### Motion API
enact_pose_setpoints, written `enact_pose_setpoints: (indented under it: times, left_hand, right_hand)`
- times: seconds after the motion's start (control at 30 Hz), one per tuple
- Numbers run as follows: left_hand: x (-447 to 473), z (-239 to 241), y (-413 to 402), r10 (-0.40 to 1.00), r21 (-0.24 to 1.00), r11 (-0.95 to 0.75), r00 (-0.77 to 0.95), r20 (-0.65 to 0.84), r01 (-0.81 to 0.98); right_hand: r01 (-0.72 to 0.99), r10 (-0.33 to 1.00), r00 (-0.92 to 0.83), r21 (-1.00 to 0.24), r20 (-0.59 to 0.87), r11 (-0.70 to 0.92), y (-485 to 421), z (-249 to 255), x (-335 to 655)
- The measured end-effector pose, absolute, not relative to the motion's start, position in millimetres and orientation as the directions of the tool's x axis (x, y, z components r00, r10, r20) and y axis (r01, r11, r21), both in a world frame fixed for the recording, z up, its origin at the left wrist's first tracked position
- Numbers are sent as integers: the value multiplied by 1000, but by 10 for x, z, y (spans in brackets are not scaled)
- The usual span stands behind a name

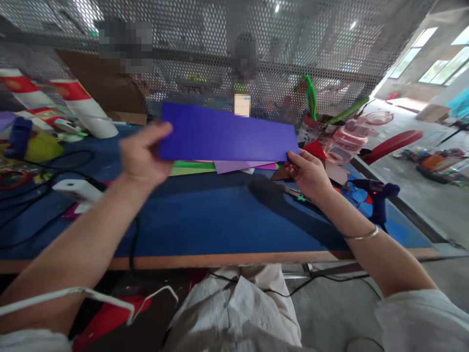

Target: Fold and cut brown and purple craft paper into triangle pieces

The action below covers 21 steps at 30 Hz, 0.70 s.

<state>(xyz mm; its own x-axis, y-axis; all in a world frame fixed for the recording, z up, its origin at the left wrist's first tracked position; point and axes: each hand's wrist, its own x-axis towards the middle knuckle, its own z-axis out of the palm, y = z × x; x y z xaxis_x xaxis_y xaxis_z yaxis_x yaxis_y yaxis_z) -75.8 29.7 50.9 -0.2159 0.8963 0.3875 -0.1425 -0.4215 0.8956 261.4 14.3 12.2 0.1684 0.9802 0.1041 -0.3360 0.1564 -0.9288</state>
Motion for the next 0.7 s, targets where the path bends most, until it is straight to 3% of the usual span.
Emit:
enact_pose_setpoints:
  times: [0.07, 0.17, 0.2, 0.23, 0.3, 0.33, 0.47, 0.6, 0.7]
  left_hand:
    - [-977, 648, 291, 804, 819, -571, -161, 572, 59]
    - [-1062, 637, 118, 490, 513, -758, -168, 856, 402]
    - [-1008, 575, 14, 440, 396, -748, -50, 897, 533]
    - [-923, 491, -105, 468, 250, -747, 219, 856, 616]
    - [-711, 288, -352, 313, -32, -891, 664, 679, 452]
    - [-608, 185, -462, 235, -69, -940, 783, 575, 333]
    - [-378, -104, -683, 269, 54, -962, 896, 354, 268]
    - [-419, -163, -621, 236, 43, -971, 896, 376, 237]
    - [-476, -189, -560, 165, 11, -984, 880, 445, 179]
  right_hand:
    - [-246, 1000, -12, -969, 15, 11, 107, 145, 2624]
    - [-25, 953, -281, -992, -110, -121, 56, 123, 2590]
    - [38, 939, -323, -993, -120, -114, 49, 100, 2567]
    - [90, 934, -339, -992, -114, -89, 49, 70, 2540]
    - [170, 945, -318, -985, -81, -27, 74, 1, 2486]
    - [200, 954, -293, -980, -65, -5, 94, -35, 2463]
    - [251, 985, -172, -968, -15, 29, 167, -149, 2405]
    - [358, 987, -152, -934, -52, 6, 154, -201, 2409]
    - [507, 979, -199, -859, -34, 73, 118, -196, 2460]
